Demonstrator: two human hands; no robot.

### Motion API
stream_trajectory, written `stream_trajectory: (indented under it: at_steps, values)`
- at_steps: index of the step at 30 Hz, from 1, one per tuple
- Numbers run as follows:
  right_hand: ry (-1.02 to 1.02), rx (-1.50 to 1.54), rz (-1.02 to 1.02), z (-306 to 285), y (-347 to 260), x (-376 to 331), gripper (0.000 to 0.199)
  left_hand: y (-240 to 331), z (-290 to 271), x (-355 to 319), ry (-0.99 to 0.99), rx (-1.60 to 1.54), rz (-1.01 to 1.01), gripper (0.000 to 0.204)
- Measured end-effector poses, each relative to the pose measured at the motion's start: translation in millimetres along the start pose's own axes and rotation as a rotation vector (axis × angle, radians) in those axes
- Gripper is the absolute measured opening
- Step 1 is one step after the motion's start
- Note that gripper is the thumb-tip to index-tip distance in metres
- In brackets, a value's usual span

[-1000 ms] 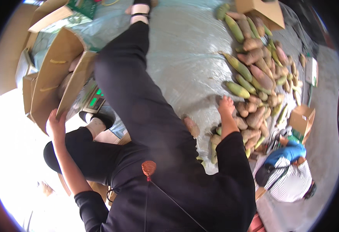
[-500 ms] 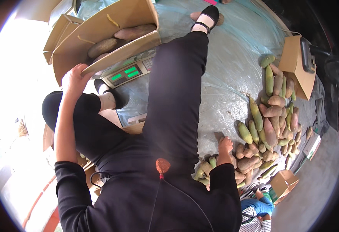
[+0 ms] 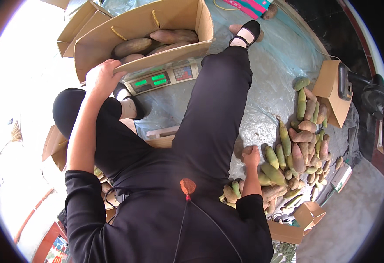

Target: The recorder is weighing vegetables on a scale and placing them into boxes.

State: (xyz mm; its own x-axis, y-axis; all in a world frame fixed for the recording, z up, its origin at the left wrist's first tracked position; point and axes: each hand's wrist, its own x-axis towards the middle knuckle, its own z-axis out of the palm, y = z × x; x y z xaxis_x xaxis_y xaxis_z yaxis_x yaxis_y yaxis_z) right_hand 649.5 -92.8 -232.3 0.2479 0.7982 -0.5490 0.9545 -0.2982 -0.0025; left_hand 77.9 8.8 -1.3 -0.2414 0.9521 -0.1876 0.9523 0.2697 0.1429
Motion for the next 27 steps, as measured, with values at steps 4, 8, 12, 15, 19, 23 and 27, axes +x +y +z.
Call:
stream_trajectory:
  at_steps: [4, 8, 12, 15, 19, 23, 27]
  values:
    - [0.243, 0.443, -0.182, -29.1, -32.6, 19.8, 0.06, -3.0, 1.3, 0.2, 0.015, -0.021, 0.01, 0.02]
    - [0.339, 0.846, -0.293, -86.8, -74.3, 40.3, 0.059, 3.3, -2.7, -0.4, 0.003, 0.013, 0.025, 0.019]
    - [0.454, 1.032, -0.426, -188.8, -146.8, 28.6, 0.06, -4.6, 0.7, -3.0, 0.031, -0.013, 0.027, 0.019]
    - [0.529, 1.221, -0.716, -260.1, -200.9, 2.4, 0.054, -6.4, 1.1, -4.1, 0.028, -0.013, 0.036, 0.019]
    - [0.605, 1.346, -0.992, -328.7, -263.5, -21.6, 0.058, -10.1, 2.5, -2.4, 0.028, -0.02, 0.062, 0.02]
    - [0.489, 1.397, -1.183, -345.9, -331.6, -40.9, 0.05, -10.7, 4.9, -2.7, 0.051, -0.039, 0.073, 0.022]
    - [0.356, 1.327, -1.248, -325.0, -376.7, -47.3, 0.047, -10.5, 3.4, -3.7, 0.066, -0.074, 0.089, 0.023]
